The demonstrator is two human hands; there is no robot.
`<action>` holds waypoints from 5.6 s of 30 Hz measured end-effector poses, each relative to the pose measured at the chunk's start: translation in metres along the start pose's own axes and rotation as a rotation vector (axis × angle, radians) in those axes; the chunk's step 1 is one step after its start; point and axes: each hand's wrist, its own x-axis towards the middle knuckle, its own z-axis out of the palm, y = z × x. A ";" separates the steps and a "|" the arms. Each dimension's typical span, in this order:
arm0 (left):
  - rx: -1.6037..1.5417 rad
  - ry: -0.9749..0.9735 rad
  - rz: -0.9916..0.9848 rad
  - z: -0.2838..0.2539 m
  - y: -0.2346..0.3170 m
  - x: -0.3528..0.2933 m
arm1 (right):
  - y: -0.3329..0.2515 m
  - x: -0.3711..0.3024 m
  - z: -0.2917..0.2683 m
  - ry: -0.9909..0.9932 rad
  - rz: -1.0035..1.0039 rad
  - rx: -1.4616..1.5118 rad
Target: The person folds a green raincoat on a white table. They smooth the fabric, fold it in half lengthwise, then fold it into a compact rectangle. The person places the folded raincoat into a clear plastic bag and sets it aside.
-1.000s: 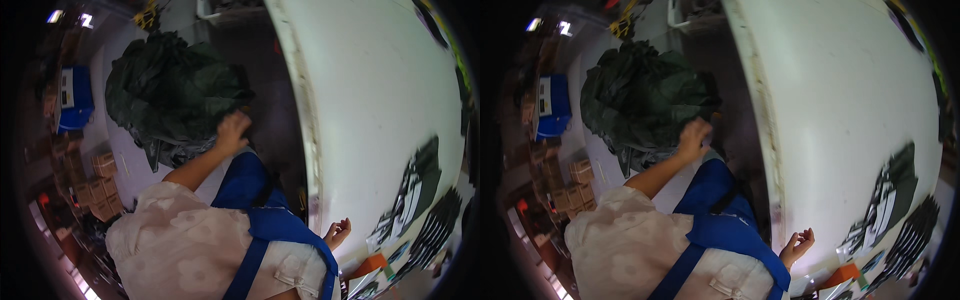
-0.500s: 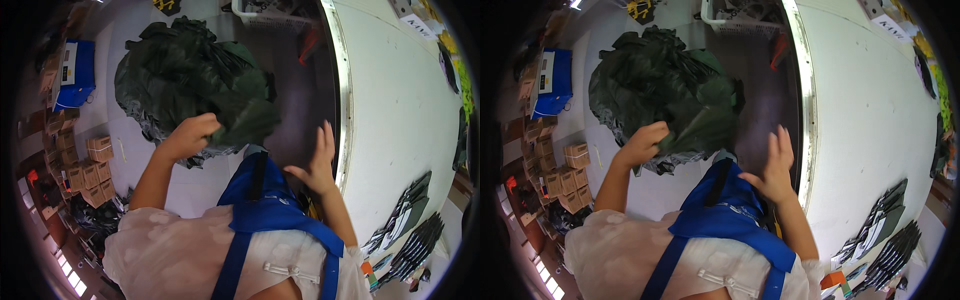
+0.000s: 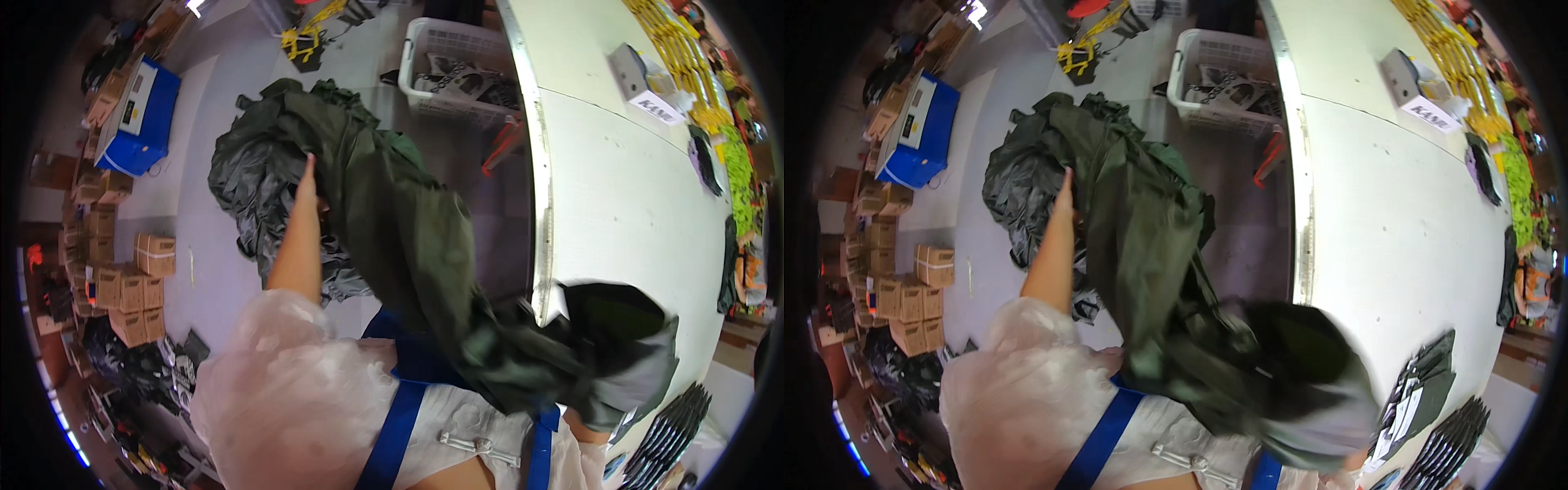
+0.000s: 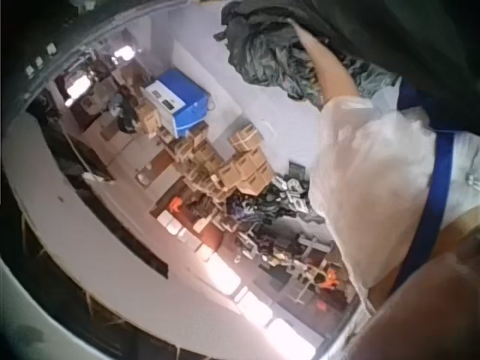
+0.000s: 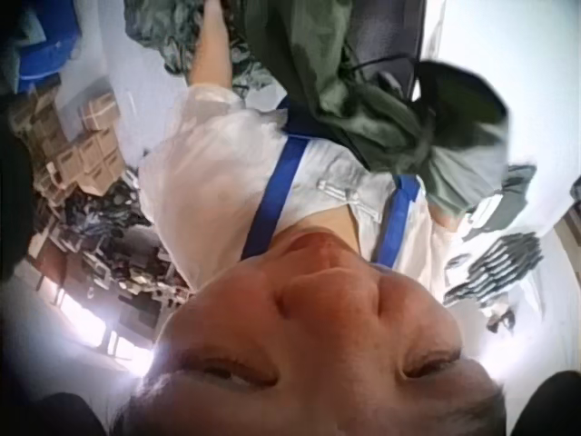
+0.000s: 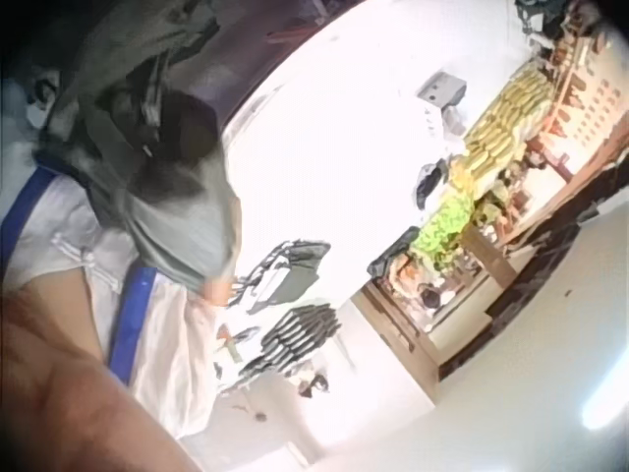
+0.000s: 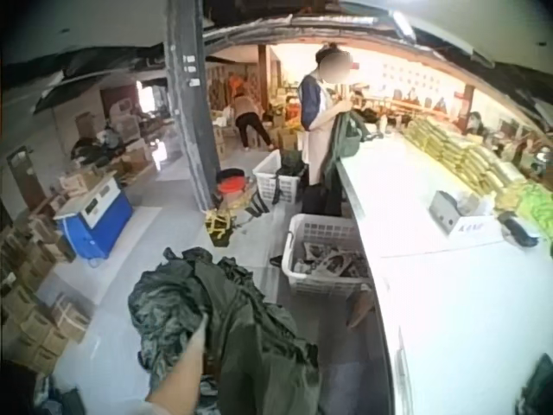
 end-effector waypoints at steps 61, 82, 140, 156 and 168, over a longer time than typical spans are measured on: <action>1.928 -1.366 1.603 0.507 -0.337 -0.222 | 0.171 -0.450 -0.060 1.509 2.066 -0.896; 1.571 -2.051 1.466 0.553 -0.698 -0.420 | -0.054 -0.270 -0.171 1.257 0.556 -1.472; 2.386 -2.220 1.766 0.406 -0.467 -0.254 | 0.220 -0.322 -0.074 0.798 0.850 -1.025; 1.852 -1.354 0.184 0.457 -0.398 -0.237 | 0.233 -0.342 -0.102 0.906 0.710 -0.457; 1.602 -2.217 1.493 0.400 -0.426 -0.291 | 0.286 -0.336 -0.099 0.931 1.123 -0.471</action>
